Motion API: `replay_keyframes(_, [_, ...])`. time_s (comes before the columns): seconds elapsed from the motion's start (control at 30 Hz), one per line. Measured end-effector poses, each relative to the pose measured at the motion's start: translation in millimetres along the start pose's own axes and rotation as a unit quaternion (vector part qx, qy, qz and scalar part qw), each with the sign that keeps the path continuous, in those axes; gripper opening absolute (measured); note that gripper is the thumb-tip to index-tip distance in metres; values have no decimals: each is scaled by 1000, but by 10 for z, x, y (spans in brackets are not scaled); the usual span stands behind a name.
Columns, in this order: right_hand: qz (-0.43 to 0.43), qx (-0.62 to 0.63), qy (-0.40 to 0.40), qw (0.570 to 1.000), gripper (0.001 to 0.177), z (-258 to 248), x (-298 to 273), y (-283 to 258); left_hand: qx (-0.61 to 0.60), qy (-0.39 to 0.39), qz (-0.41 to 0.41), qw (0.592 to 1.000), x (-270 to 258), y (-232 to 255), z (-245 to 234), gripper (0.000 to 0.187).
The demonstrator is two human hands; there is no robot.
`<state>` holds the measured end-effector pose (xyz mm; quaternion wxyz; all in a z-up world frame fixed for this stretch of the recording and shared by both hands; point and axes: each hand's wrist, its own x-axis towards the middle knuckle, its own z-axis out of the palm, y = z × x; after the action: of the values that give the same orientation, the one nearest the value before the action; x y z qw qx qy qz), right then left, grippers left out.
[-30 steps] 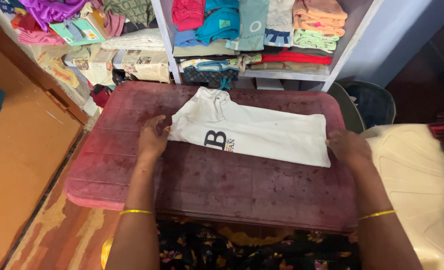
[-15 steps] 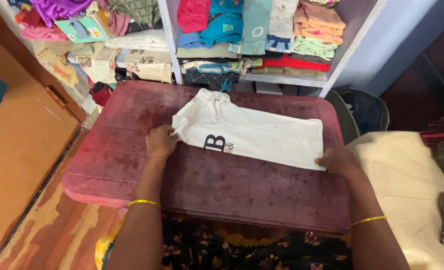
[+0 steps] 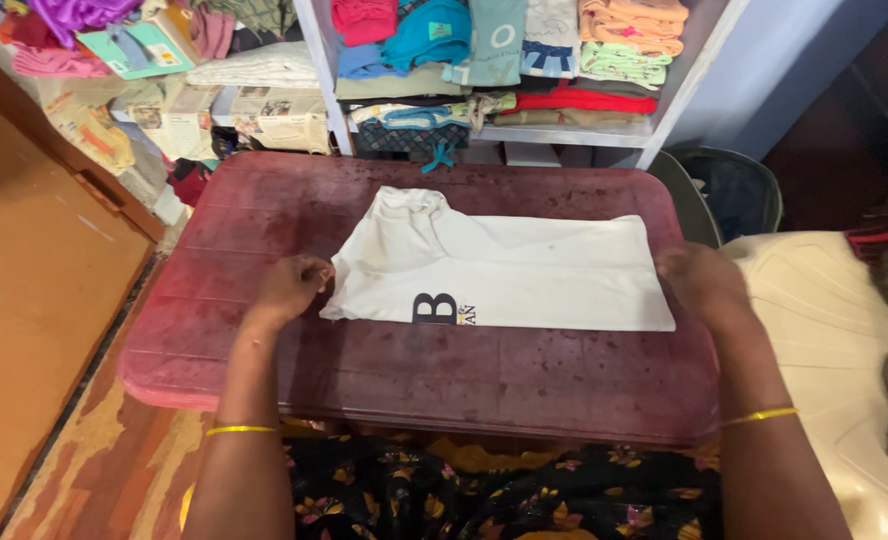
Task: The person folds a white t-shirt by hand on a low table, smoothing the fabric and folding the sides and sleeves inward, then begins folding a brown garment.
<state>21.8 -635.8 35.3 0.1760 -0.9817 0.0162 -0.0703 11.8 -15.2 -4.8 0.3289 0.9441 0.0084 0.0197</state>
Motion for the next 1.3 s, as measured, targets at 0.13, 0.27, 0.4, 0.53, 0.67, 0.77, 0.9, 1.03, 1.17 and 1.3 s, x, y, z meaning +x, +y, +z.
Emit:
replay_keyframes(0.13, [-79, 107, -25, 991, 21, 72, 57, -174, 129, 9, -84, 988, -17, 221, 158, 37])
replay_keyframes(0.27, [-36, 36, -75, 996, 27, 54, 76, -366, 102, 18, -73, 992, 15, 216, 313, 42])
replay_keyframes(0.4, [-42, 2, -88, 995, 28, 76, 117, -319, 84, -4, -62, 995, 100, -3, 409, 36])
replay_keyframes(0.53, [-78, 5, -85, 993, 26, 212, 192, -130, -88, -52, -42, 994, 143, -228, 409, 29])
replay_keyframes(0.67, [-82, 8, -86, 993, 26, 341, 253, 7, -267, -48, -60, 961, 148, -286, 347, 22])
replay_keyframes(0.77, [-81, -8, -78, 994, 24, 367, 260, 3, -285, -59, -89, 952, 131, -281, 286, 22])
replay_keyframes(0.9, [-52, -31, -74, 995, 21, 313, 213, -99, -233, -69, -73, 967, 88, -312, 318, 31])
replay_keyframes(1.03, [11, -61, -87, 994, 19, 259, 175, -194, -12, -32, -50, 998, -33, -249, 296, 42])
replay_keyframes(1.17, [9, -156, -25, 987, 16, 332, 192, -95, 60, 25, 21, 998, -160, 36, 156, 37])
replay_keyframes(1.3, [14, -147, 53, 988, 17, 335, 213, 85, 109, 123, 29, 986, -286, 481, 73, 36])
